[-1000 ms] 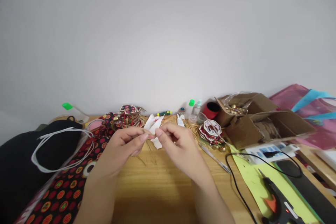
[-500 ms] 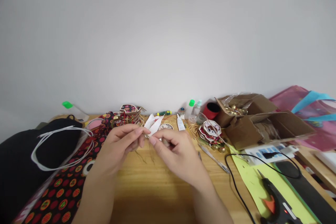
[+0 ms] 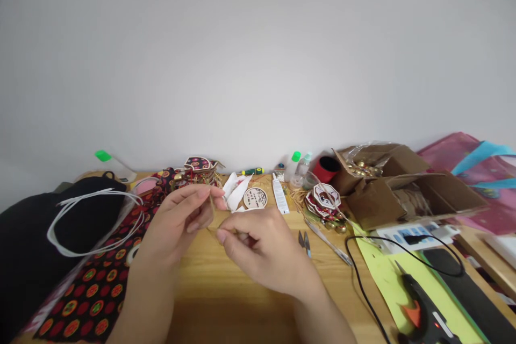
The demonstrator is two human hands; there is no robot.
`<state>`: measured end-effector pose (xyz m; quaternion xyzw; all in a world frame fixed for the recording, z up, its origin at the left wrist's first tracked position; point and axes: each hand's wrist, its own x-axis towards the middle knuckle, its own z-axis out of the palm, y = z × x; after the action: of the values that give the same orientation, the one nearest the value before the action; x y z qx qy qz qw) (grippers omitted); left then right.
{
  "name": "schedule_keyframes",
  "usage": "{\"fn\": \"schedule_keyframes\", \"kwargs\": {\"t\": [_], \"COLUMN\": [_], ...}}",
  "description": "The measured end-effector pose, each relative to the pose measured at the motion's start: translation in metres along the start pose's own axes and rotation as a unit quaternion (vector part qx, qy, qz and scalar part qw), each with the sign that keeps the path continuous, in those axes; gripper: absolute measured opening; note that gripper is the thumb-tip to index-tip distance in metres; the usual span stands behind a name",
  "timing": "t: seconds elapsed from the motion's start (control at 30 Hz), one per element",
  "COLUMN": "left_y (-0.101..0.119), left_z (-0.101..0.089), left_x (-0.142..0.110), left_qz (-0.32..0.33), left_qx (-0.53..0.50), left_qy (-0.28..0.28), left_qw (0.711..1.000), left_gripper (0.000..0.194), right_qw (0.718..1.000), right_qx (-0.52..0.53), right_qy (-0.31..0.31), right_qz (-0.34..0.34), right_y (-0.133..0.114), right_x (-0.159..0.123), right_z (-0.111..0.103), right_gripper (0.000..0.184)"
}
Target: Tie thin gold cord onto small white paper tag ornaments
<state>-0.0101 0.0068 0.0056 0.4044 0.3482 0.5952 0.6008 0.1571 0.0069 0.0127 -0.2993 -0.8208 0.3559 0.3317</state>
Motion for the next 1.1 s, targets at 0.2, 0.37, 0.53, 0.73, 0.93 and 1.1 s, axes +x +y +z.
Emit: {"fn": "schedule_keyframes", "kwargs": {"t": [0.2,0.37,0.53,0.73,0.93,1.1], "left_y": [-0.001,-0.001,-0.001,-0.003,-0.004,-0.007], "left_z": [0.001,0.002,0.003,0.002,0.007,0.007], "left_x": [0.000,0.000,0.000,-0.003,-0.004,-0.004], "left_qz": [-0.024,-0.047,-0.059,0.000,0.049,0.060], "left_qx": [-0.023,-0.039,-0.023,0.150,0.338,0.377], "left_qy": [-0.005,-0.010,-0.009,-0.024,-0.035,-0.048], "left_qw": [0.999,0.998,0.998,0.988,0.939,0.923], "left_gripper": [0.017,0.018,0.023,0.028,0.035,0.034], "right_qw": [0.999,0.999,0.993,0.916,0.869,0.855], "right_qx": [-0.032,-0.026,0.048,0.365,0.443,0.457], "right_qy": [0.002,0.015,0.076,0.132,0.149,0.144], "right_qz": [-0.017,0.011,0.074,0.103,0.163,0.198], "right_y": [0.005,0.012,0.016,0.019,0.019,0.018], "right_x": [0.008,0.014,0.012,0.017,0.021,0.024], "right_z": [0.003,0.003,0.007,0.016,0.017,0.016], "right_gripper": [0.022,0.015,0.015,0.041,0.037,0.031]}}
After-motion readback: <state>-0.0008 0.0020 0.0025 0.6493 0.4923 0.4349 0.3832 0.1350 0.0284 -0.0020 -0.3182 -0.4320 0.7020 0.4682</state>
